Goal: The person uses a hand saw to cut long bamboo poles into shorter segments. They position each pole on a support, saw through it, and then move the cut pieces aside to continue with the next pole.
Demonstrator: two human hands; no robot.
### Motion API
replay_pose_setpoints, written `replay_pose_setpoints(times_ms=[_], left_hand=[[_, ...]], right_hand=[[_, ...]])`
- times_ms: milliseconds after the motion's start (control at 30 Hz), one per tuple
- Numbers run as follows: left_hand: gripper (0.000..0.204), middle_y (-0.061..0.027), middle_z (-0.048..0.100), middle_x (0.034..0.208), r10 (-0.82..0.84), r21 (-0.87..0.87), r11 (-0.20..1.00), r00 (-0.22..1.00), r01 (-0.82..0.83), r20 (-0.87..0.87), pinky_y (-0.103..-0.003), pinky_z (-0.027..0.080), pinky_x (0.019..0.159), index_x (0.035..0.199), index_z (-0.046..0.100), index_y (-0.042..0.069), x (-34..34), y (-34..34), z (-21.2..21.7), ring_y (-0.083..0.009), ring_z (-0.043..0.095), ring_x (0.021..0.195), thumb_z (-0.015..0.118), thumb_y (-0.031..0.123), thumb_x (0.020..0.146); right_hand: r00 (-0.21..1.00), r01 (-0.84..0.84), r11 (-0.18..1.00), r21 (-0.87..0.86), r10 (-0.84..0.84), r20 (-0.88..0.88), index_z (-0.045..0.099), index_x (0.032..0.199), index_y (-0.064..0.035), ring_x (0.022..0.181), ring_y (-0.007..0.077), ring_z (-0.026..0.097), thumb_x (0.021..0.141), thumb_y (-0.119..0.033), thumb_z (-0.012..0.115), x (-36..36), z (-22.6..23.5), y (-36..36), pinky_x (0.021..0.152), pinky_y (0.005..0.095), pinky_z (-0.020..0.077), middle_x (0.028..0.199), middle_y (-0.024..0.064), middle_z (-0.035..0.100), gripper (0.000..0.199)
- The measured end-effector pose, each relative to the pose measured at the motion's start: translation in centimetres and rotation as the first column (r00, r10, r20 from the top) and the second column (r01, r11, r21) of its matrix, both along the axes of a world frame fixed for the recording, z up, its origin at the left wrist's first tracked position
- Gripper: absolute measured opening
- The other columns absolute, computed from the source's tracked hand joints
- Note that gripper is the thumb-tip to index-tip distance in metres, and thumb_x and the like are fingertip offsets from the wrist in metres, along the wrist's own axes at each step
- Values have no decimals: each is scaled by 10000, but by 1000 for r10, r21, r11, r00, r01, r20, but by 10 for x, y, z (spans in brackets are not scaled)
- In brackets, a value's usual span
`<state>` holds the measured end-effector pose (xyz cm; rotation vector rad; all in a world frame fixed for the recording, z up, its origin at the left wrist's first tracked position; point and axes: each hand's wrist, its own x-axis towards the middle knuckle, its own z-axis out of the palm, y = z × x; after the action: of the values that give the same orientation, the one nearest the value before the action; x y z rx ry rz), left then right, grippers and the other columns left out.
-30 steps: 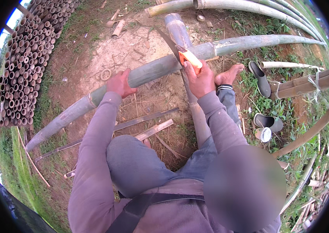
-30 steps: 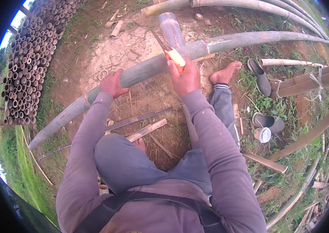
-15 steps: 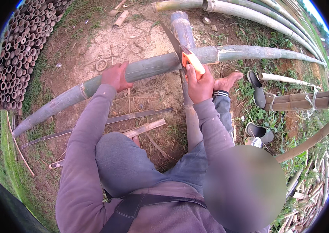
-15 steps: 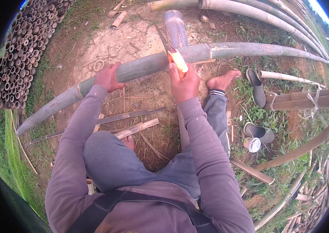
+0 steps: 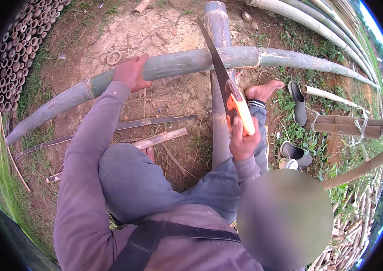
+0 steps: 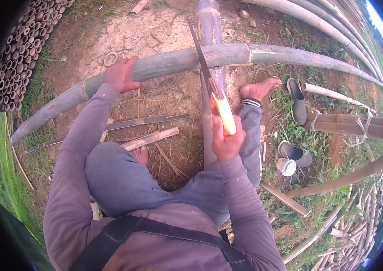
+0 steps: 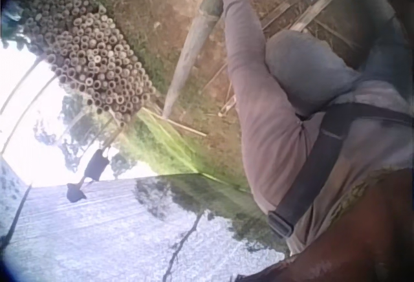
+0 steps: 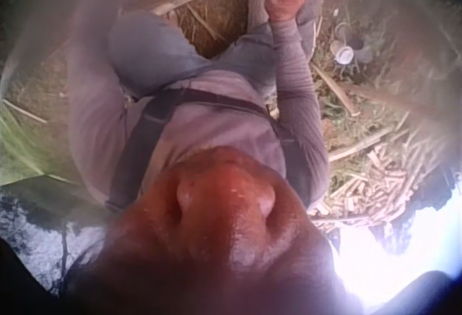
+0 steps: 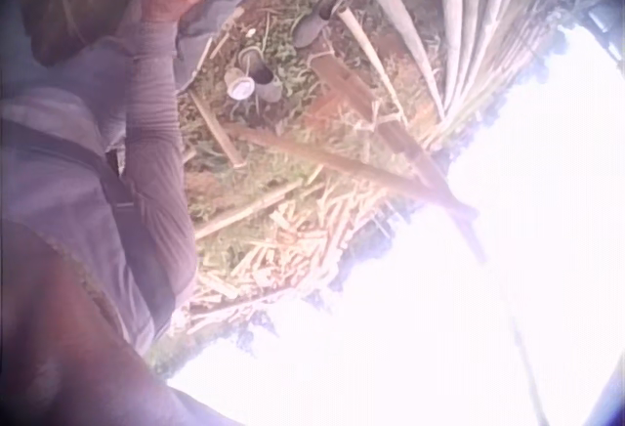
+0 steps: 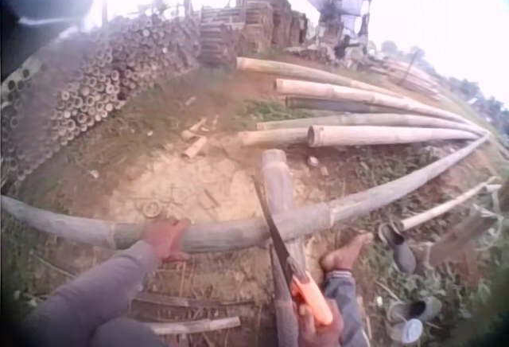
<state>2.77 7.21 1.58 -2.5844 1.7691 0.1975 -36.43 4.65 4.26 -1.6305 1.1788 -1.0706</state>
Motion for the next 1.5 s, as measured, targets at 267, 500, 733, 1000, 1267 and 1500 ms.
replay_pose_setpoints(times_ms=[267, 500, 733, 1000, 1267, 1500], left_hand=[[893, -104, 669, 1289, 20, 61, 998, 1000, -20, -5, -482, 568, 993, 1482, 505, 234, -5, 0, 16, -345, 684, 1181, 891, 475, 713], [860, -91, 681, 1219, -22, -43, 999, 1000, 23, 17, -470, 552, 992, 1450, 511, 233, 0, 2, -2, -346, 694, 1141, 883, 493, 719], [812, -92, 679, 1190, -16, 14, 1000, 1000, 16, 17, -480, 571, 957, 1401, 528, 218, -5, 3, 11, -345, 703, 1117, 883, 486, 722], [863, -100, 674, 1228, -5, -3, 1000, 999, 5, -44, -480, 572, 954, 1440, 527, 225, -1, 2, 5, -350, 695, 1124, 903, 440, 694], [792, -95, 684, 1178, -40, -67, 997, 999, 41, 20, -480, 562, 972, 1375, 535, 226, 0, 3, 0, -340, 707, 1099, 886, 487, 714], [785, -100, 680, 1190, -6, 0, 1000, 1000, 6, -2, -495, 572, 957, 1375, 539, 234, -2, 3, 8, -333, 707, 1113, 881, 491, 717]], right_hand=[[997, -65, 984, -165, 72, 36, 647, 1088, -12, 610, 40, 582, 1045, -212, 726, 17, -19, -29, 537, 212, 474, 736, 1, 650, 220], [997, 9, 985, -175, 4, 73, 613, 1150, 60, 613, 79, 639, 1048, -263, 697, -71, -12, 89, 562, 236, 512, 774, 71, 707, 349], [987, -104, 964, -246, 69, -148, 682, 1117, 21, 688, 193, 679, 998, -315, 770, 90, 6, -126, 662, 355, 537, 766, 132, 706, 367], [997, -27, 999, -45, 30, 69, 612, 1146, 63, 631, 69, 627, 1051, -146, 675, -94, 3, 94, 614, 233, 531, 805, 60, 714, 239], [975, -202, 976, -85, 208, 77, 664, 1080, 23, 722, 123, 692, 1029, -198, 737, 65, 3, -91, 613, 303, 523, 731, 65, 689, 239], [998, -54, 998, -18, 54, 9, 662, 1092, 28, 674, 64, 604, 998, -146, 766, -2, -11, -9, 609, 274, 498, 769, 55, 683, 223]])
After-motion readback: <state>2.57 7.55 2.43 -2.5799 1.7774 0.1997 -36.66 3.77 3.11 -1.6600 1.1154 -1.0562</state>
